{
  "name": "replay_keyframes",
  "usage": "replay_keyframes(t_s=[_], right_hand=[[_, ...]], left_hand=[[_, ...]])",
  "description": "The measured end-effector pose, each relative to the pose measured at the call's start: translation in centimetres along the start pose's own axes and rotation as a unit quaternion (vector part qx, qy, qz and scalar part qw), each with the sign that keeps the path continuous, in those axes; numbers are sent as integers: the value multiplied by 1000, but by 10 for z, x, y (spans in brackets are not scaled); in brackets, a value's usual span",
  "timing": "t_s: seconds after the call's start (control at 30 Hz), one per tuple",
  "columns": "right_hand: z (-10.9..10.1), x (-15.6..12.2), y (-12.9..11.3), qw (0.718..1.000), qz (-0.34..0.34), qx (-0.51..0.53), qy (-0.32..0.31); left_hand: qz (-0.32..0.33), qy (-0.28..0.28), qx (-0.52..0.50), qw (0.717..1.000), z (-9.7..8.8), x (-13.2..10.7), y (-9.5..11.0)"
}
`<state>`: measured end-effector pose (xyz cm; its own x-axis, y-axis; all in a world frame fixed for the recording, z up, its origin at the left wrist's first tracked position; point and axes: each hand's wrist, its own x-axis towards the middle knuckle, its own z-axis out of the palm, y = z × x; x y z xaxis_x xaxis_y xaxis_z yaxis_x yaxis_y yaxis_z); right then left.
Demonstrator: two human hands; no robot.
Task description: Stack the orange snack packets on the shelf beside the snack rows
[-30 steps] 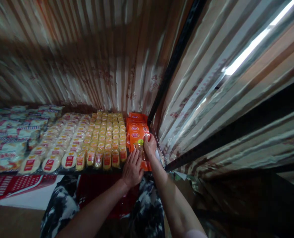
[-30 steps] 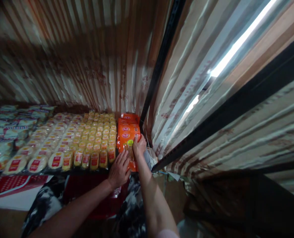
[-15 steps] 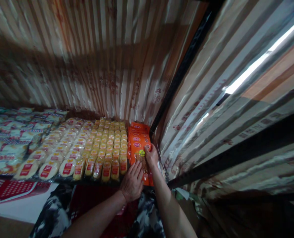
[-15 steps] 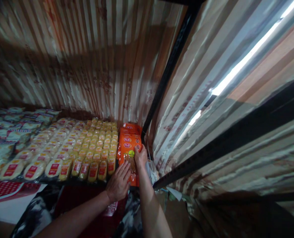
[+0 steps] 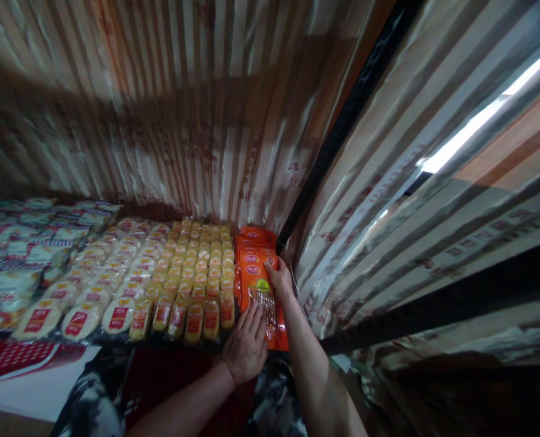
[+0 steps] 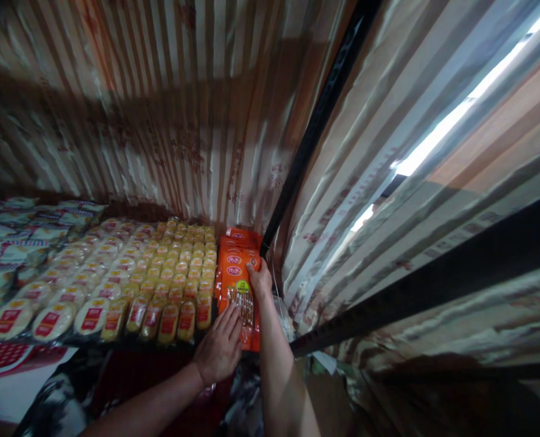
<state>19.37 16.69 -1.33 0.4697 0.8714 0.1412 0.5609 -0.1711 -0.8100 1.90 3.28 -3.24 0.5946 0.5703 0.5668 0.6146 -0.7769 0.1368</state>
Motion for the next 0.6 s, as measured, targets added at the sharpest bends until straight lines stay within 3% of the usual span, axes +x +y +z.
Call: replay_keyframes(t_s=[0.6], right_hand=[[2, 3, -17, 999, 49, -10, 9]], left_hand=[[-26, -38, -34, 998, -3, 2, 1]])
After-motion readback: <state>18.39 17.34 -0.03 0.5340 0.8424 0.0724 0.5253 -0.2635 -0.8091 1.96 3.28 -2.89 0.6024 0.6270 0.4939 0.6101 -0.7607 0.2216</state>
